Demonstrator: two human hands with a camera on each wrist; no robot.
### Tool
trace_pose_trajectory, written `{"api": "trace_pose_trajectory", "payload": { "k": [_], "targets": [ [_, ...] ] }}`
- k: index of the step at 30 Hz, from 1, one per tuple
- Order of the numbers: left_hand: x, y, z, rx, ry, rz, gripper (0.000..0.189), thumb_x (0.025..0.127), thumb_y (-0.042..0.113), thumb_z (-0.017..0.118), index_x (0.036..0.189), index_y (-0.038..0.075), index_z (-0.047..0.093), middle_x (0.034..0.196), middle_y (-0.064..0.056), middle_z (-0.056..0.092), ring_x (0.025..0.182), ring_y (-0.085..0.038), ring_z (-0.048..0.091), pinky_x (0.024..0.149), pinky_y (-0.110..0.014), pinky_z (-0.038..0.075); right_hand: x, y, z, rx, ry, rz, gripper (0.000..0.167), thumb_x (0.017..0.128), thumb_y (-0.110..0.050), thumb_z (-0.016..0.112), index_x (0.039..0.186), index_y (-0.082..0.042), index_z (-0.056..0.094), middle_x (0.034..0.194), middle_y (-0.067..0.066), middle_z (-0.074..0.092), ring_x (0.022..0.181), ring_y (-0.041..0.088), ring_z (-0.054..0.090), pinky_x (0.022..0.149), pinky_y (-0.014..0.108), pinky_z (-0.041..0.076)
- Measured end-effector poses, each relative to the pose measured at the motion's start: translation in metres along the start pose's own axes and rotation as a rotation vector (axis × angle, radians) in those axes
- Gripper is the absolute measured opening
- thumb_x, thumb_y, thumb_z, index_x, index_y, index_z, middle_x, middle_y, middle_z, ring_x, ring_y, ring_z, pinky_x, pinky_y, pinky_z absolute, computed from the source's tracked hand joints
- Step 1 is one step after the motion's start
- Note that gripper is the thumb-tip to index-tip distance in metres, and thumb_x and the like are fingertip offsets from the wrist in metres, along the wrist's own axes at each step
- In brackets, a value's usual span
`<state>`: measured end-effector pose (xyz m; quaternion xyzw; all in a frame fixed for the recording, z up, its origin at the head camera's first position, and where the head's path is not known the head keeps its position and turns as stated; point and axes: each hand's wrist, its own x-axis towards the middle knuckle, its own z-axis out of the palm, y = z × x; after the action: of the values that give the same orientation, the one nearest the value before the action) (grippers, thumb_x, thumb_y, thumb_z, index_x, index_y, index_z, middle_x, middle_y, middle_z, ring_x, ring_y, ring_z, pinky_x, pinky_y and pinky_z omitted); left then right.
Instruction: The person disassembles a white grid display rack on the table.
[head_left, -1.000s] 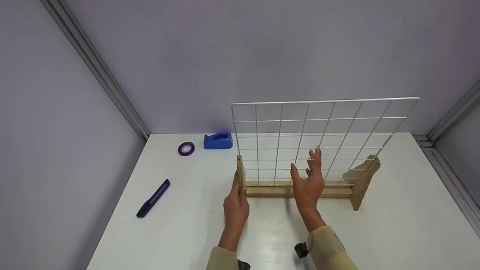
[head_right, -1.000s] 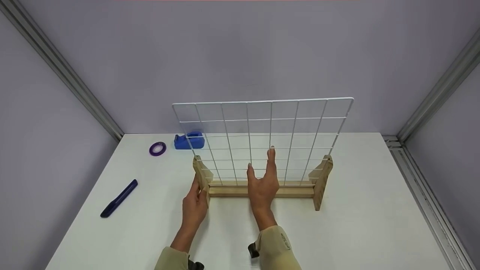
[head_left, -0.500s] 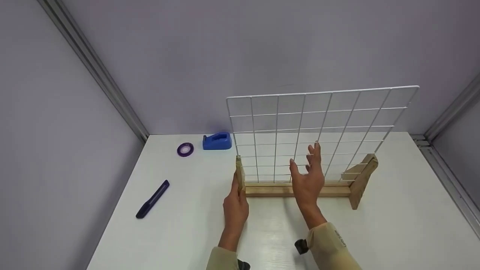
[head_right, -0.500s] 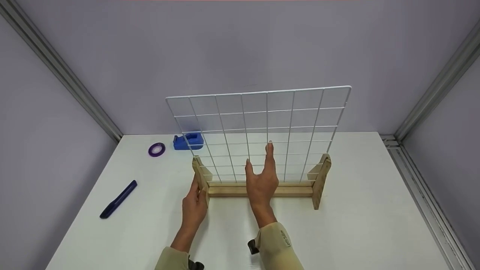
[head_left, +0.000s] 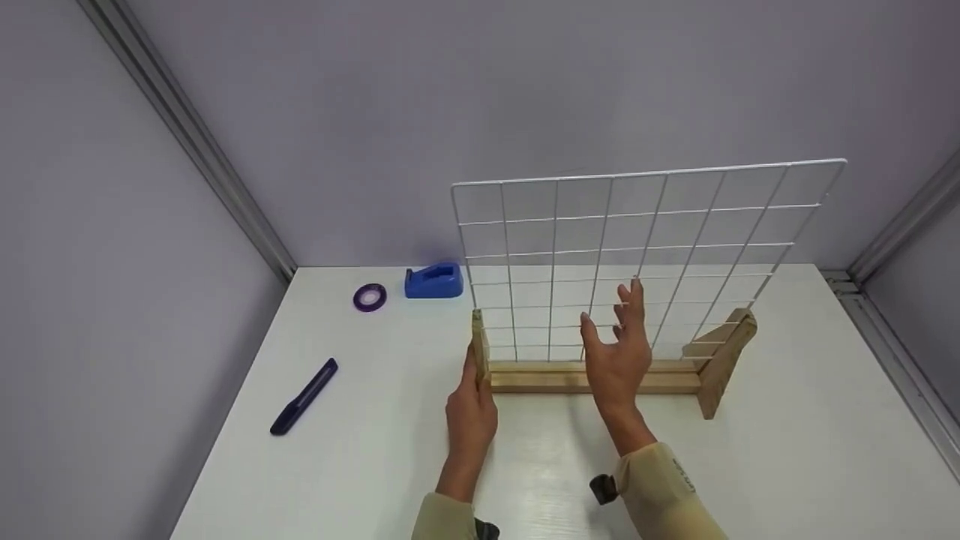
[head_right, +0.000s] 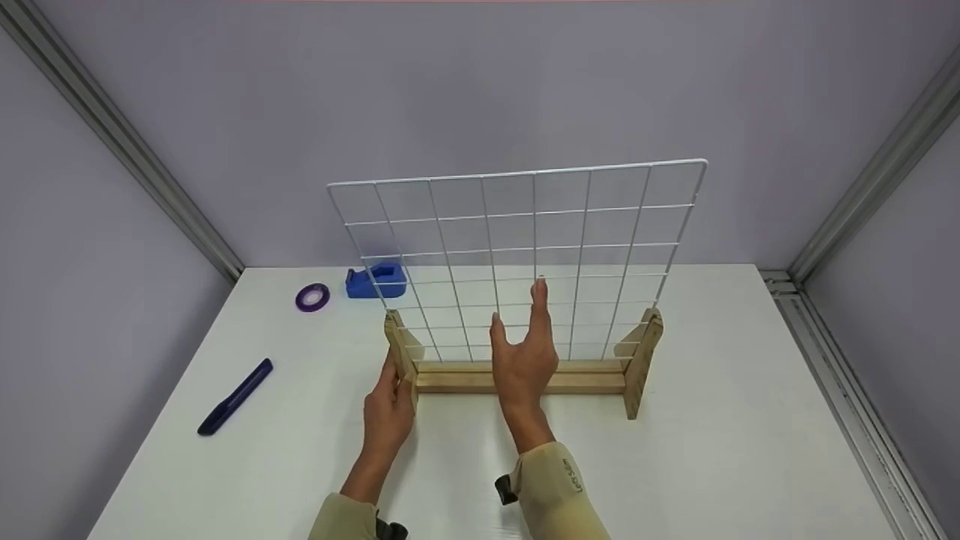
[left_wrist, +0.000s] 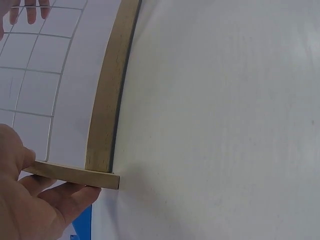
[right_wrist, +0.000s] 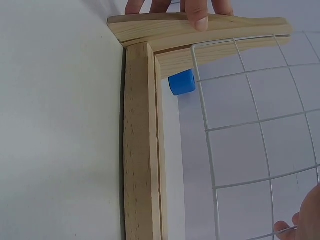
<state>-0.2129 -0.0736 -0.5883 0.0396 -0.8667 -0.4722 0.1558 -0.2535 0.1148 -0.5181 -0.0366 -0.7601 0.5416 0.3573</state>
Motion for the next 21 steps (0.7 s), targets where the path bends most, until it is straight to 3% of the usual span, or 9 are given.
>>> {"api": "trace_pose_trajectory", "payload": {
  "k": [21],
  "targets": [
    [0.0,0.0,0.001,0.012,0.026,0.018,0.06,0.106,0.011,0.053,0.161,0.019,0.03,0.149,-0.017,0.054,0.123,-0.032,0.065,0.099,-0.048,0.056,0.015,-0.023,-0.004,-0.024,-0.009,-0.033,0.083,0.092,-0.015,0.075,0.161,-0.023,0.03,0.152,0.005,0.052,0.131,0.03,0.06,0.105,0.047,0.053]
  ]
}}
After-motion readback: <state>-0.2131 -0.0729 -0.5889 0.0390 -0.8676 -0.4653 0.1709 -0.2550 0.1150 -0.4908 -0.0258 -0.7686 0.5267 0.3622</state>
